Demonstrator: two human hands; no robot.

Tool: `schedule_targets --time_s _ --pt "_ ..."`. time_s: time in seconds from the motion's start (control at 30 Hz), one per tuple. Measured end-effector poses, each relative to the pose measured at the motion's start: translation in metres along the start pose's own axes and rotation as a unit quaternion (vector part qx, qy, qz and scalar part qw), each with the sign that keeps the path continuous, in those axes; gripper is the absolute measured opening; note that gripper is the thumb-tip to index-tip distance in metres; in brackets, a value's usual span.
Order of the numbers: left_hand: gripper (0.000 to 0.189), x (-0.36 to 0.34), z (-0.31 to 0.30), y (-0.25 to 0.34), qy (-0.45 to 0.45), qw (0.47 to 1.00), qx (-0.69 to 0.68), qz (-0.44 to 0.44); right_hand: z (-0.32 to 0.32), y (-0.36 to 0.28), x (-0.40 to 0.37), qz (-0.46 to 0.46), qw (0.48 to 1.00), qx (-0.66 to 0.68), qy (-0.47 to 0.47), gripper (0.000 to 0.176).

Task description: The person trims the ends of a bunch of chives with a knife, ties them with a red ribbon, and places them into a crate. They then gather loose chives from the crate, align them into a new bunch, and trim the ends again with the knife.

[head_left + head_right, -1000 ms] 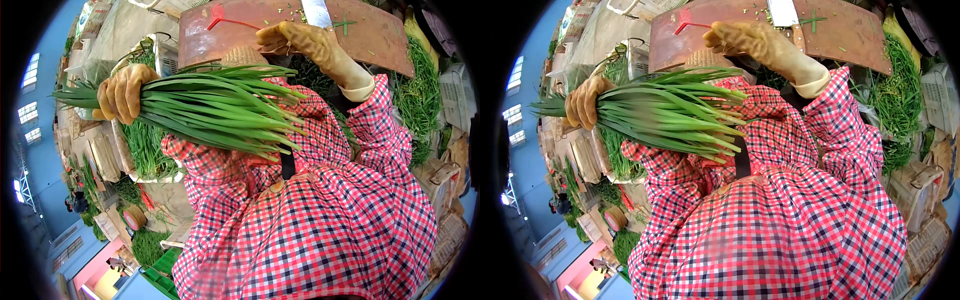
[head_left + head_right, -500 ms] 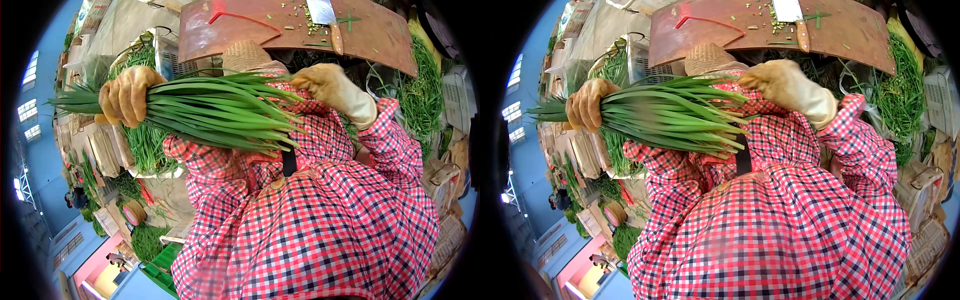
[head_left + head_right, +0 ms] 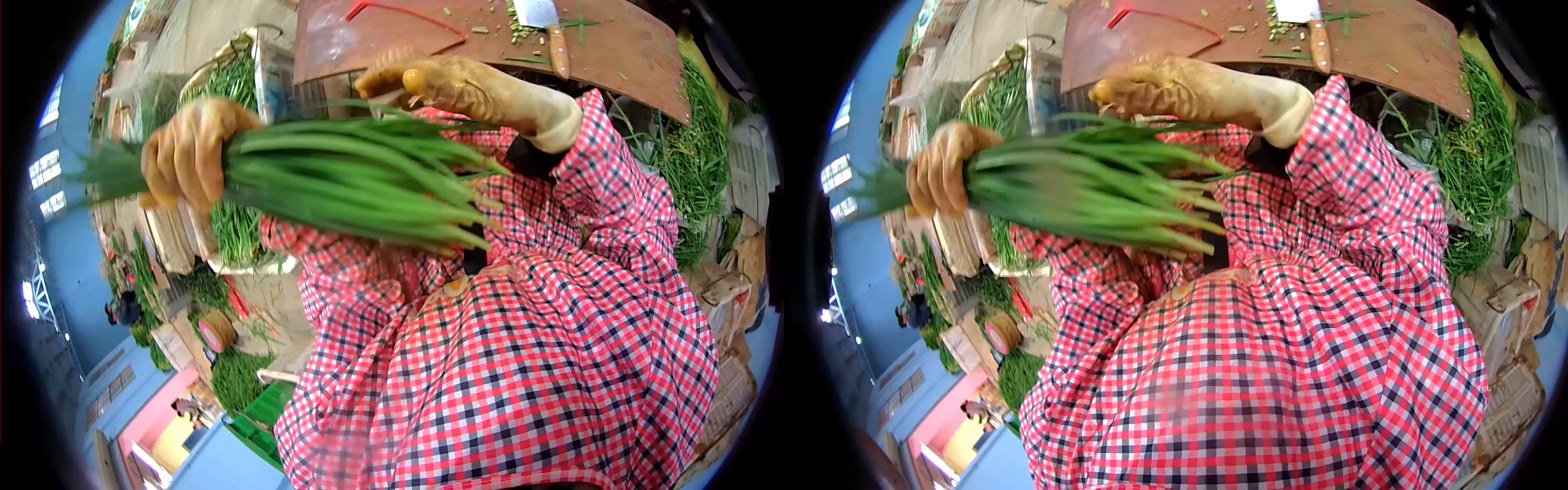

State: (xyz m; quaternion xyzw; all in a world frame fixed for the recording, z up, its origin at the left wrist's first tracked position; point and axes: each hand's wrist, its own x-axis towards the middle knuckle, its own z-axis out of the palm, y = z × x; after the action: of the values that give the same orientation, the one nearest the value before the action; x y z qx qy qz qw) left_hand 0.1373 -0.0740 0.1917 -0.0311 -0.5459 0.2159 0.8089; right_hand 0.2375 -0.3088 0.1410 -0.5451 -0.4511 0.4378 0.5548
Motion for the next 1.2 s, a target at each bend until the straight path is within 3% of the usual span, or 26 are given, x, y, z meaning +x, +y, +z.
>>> schedule_targets --time_s 0.03,0.1,0.17,0.23,0.3,0.33,0.43,0.47,0.67,0.77,0.83,0.87,0.9,1.0,1.1,1.13,1.17,1.2 --pt "0.031 -0.004 -0.001 0.004 0.029 0.999 0.015 -0.019 0.004 0.002 -0.003 0.019 1.0 0.001 -0.018 0.073" --pt "0.032 -0.004 -0.015 0.032 -0.023 0.99 0.092 -0.108 0.007 0.001 -0.005 0.048 0.997 -0.004 -0.059 0.079" --pt "0.034 -0.01 -0.028 0.049 -0.013 0.984 0.098 -0.145 0.011 0.001 -0.004 0.074 0.993 -0.017 -0.095 0.087" --pt "0.035 -0.012 -0.045 0.071 -0.038 0.978 0.129 -0.162 0.037 -0.008 -0.005 0.128 0.991 -0.008 -0.039 0.09" --pt "0.031 -0.015 -0.059 0.092 -0.007 0.968 0.069 -0.239 0.061 -0.004 -0.001 0.063 0.998 0.012 0.015 0.077" --pt "0.032 -0.014 -0.065 0.102 -0.007 0.965 0.068 -0.252 0.066 -0.006 0.004 0.084 0.996 0.028 0.019 0.083" --pt "0.035 -0.018 -0.082 0.111 -0.014 0.959 0.057 -0.279 0.079 0.022 0.009 0.009 0.99 -0.1 0.095 0.083" --pt "0.036 -0.018 -0.085 0.113 -0.02 0.959 0.047 -0.278 0.079 0.027 0.014 0.083 0.987 -0.107 0.083 0.081" --pt "0.043 -0.009 -0.107 0.138 -0.05 0.952 0.035 -0.299 0.056 0.03 0.038 0.098 0.992 -0.073 0.027 0.062" --pt "0.044 -0.01 -0.102 0.137 -0.064 0.953 0.049 -0.293 0.061 0.049 0.039 0.098 0.993 -0.068 0.026 0.06" --pt "0.039 -0.007 -0.091 0.116 -0.028 0.967 0.054 -0.248 0.063 0.042 0.04 0.107 0.992 -0.053 0.027 0.058" --pt "0.037 -0.006 -0.086 0.106 -0.011 0.973 0.057 -0.225 0.062 0.03 0.041 0.203 0.979 -0.007 -0.008 0.057" --pt "0.038 -0.002 -0.077 0.087 -0.009 0.976 0.077 -0.205 0.062 0.021 0.038 0.144 0.988 -0.053 0.006 0.057" --pt "0.037 -0.008 -0.082 0.093 0.025 0.977 0.106 -0.185 0.061 0.034 0.034 0.058 0.995 0.083 0.026 0.055" --pt "0.035 -0.014 -0.086 0.072 0.06 0.979 0.136 -0.142 0.039 0.038 0.033 0.165 0.985 -0.041 0.033 0.047" --pt "0.033 -0.015 -0.092 0.066 0.091 0.984 0.098 -0.117 0.031 0.014 0.03 0.197 0.979 -0.051 0.028 0.045" --pt "0.03 -0.021 -0.099 0.065 0.124 0.986 0.06 -0.091 0.022 0.023 0.029 0.197 0.979 0.031 0.043 0.041" --pt "0.026 -0.028 -0.102 0.073 0.232 0.965 0.112 -0.056 0.009 0.002 0.03 0.239 0.97 -0.02 0.044 0.038"
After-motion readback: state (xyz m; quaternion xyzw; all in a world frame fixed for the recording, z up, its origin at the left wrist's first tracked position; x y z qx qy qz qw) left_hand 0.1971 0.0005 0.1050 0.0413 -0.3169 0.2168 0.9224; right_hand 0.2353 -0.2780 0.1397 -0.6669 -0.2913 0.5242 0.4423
